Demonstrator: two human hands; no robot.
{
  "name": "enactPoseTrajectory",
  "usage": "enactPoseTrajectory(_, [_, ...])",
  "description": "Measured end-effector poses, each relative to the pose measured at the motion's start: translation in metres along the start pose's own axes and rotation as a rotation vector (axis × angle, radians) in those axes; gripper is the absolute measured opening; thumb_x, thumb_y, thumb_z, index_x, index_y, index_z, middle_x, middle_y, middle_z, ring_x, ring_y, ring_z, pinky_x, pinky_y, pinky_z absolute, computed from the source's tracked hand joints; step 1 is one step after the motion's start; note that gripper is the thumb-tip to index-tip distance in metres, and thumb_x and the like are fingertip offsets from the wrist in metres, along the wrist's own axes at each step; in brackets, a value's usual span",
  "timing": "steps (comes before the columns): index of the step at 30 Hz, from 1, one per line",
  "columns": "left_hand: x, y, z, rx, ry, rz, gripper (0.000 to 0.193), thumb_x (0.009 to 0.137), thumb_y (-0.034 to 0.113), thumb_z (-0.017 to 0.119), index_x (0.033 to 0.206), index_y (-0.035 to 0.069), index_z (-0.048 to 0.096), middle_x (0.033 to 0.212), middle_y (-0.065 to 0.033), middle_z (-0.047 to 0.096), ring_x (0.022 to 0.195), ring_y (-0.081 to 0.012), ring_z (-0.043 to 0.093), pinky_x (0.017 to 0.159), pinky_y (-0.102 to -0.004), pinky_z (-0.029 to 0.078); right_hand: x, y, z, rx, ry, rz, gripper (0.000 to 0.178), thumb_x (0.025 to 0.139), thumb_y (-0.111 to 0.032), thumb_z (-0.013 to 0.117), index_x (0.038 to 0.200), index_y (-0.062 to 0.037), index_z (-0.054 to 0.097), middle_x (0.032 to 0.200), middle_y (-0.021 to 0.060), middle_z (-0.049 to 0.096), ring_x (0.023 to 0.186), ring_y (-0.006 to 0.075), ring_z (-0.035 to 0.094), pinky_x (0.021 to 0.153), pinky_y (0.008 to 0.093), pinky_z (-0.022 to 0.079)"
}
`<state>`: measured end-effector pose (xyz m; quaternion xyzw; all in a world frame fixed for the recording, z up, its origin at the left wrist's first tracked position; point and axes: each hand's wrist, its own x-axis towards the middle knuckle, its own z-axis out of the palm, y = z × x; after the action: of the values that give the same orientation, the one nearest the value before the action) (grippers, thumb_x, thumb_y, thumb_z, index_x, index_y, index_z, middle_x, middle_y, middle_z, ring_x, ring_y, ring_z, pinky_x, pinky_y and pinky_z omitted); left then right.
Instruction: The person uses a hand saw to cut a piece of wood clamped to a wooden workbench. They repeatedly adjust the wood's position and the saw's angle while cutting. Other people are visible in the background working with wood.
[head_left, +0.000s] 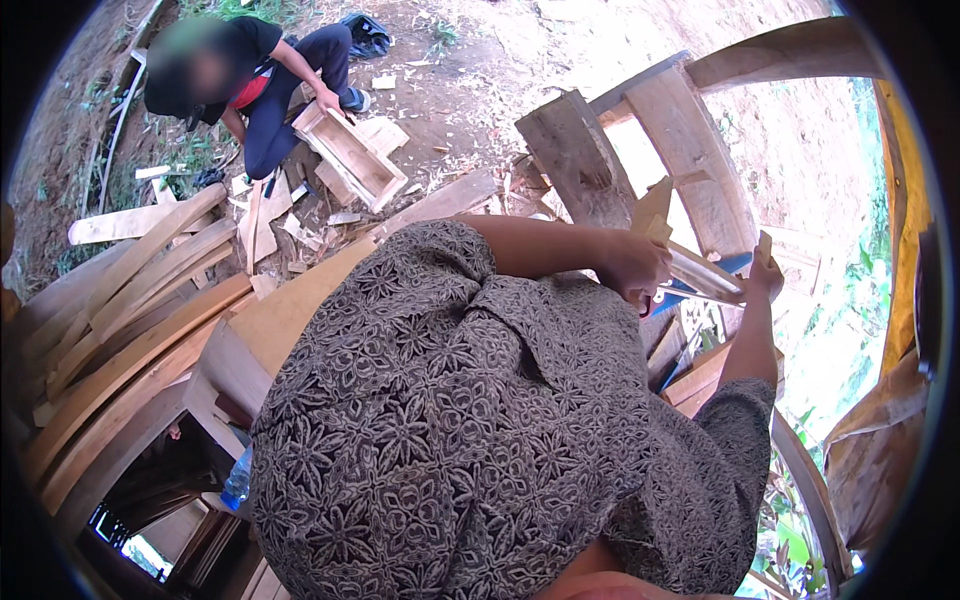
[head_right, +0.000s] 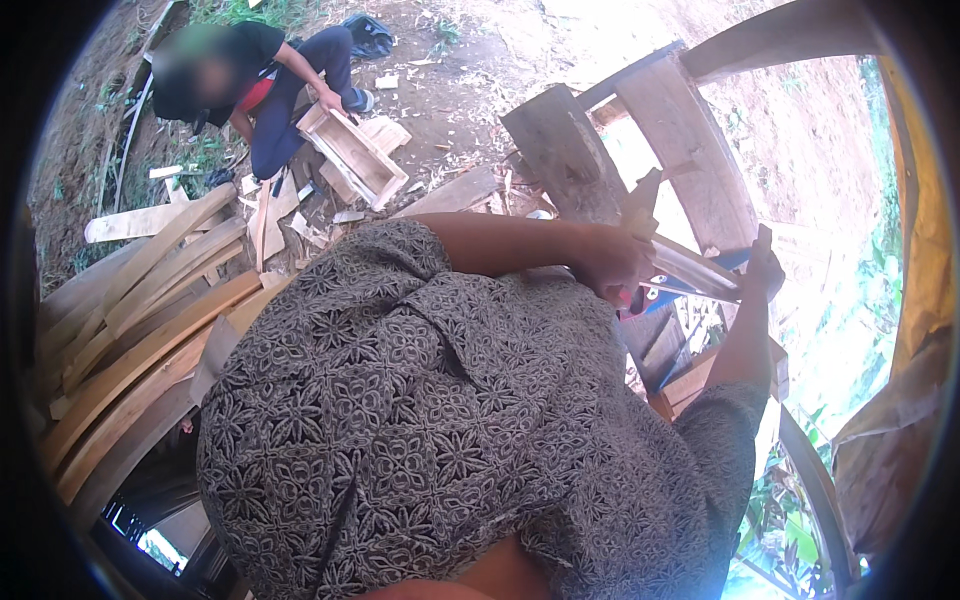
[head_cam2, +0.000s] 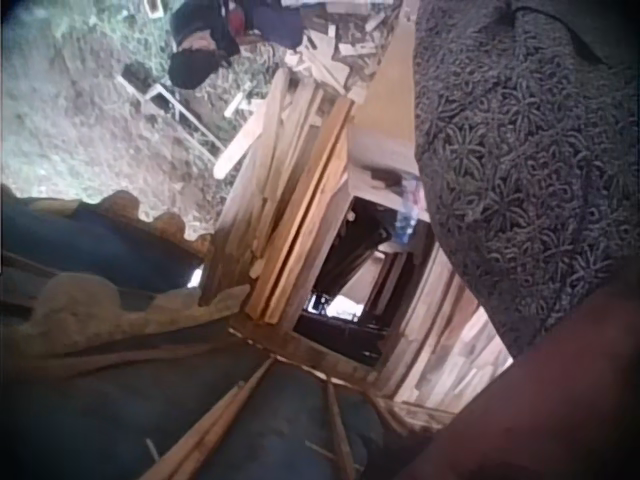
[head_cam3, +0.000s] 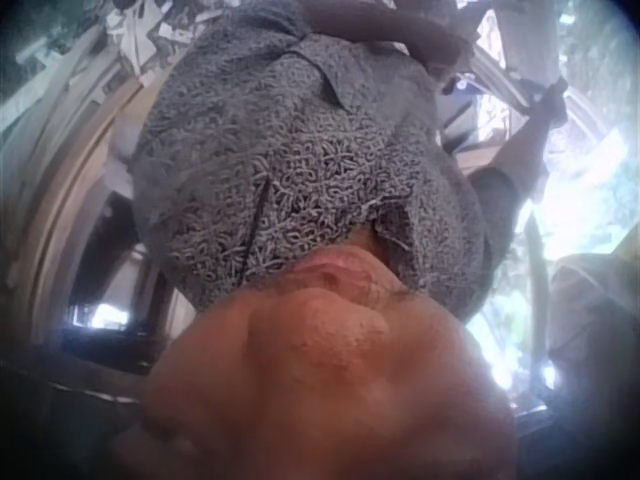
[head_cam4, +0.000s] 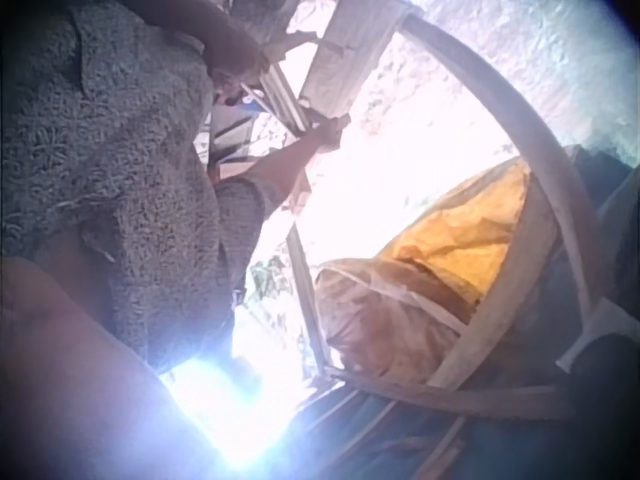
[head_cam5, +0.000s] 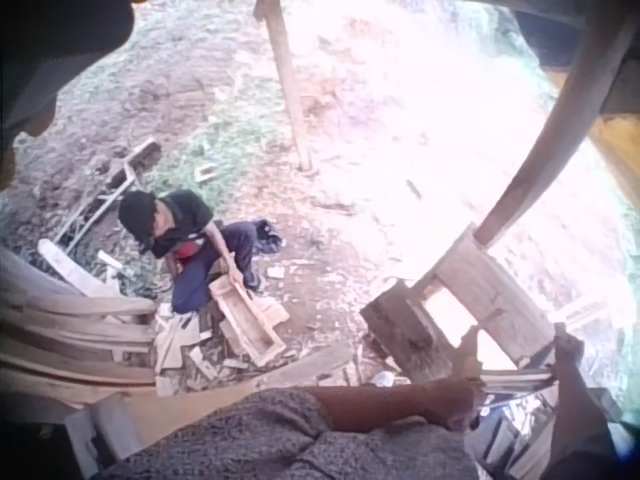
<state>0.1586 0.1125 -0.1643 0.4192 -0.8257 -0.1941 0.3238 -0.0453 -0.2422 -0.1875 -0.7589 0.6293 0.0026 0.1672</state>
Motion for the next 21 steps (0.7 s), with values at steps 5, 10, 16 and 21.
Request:
enactPoseTrajectory(5, [0.005,-0.004,0.002,-0.02,0.005,-0.025,0.035,0.085,0.039,0.07,0.068,0.008,0.069,0.088,-0.0099,0.064,0.094,-0.0289,0.058,0.09,-0.0435,0.047,0.02,0.044,0.008,-0.157,-0.059,-0.093,0.063,0.084,-0.062,0.07,0.122,-0.0116,0.075,0.115,0.0134,0.076,0.107,0.0314,0.072,0.097,0.0412,0.053])
enactPoseTrajectory(10, [0.016,-0.005,-0.002,-0.056,-0.056,-0.038,0.036,0.085,0.039,0.07,0.066,0.008,0.07,0.089,-0.0105,0.067,0.094,-0.0291,0.059,0.089,-0.0427,0.047,0.031,0.08,0.021,-0.152,-0.108,-0.06,0.067,0.084,-0.062,0.072,0.128,-0.0119,0.072,0.118,0.0158,0.075,0.11,0.0308,0.071,0.098,0.0416,0.052])
enactPoseTrajectory(16, [0.016,-0.007,0.02,-0.073,-0.003,-0.032,0.036,0.087,0.042,0.068,0.08,0.009,0.079,0.096,-0.0094,0.069,0.097,-0.0288,0.06,0.092,-0.0419,0.048,0.024,0.09,0.049,-0.197,0.052,-0.053,0.065,0.085,-0.054,0.072,0.133,-0.0103,0.068,0.13,0.0184,0.069,0.121,0.036,0.066,0.105,0.0433,0.05])
enactPoseTrajectory(21, [0.02,-0.005,0.01,-0.031,-0.091,-0.066,0.037,0.09,0.043,0.065,0.084,0.009,0.08,0.102,-0.0089,0.071,0.1,-0.0288,0.06,0.094,-0.0421,0.049,0.023,0.079,0.054,-0.138,-0.028,0.081,0.072,0.085,-0.058,0.07,0.139,-0.0115,0.063,0.132,0.0186,0.068,0.123,0.0354,0.065,0.106,0.0419,0.049])
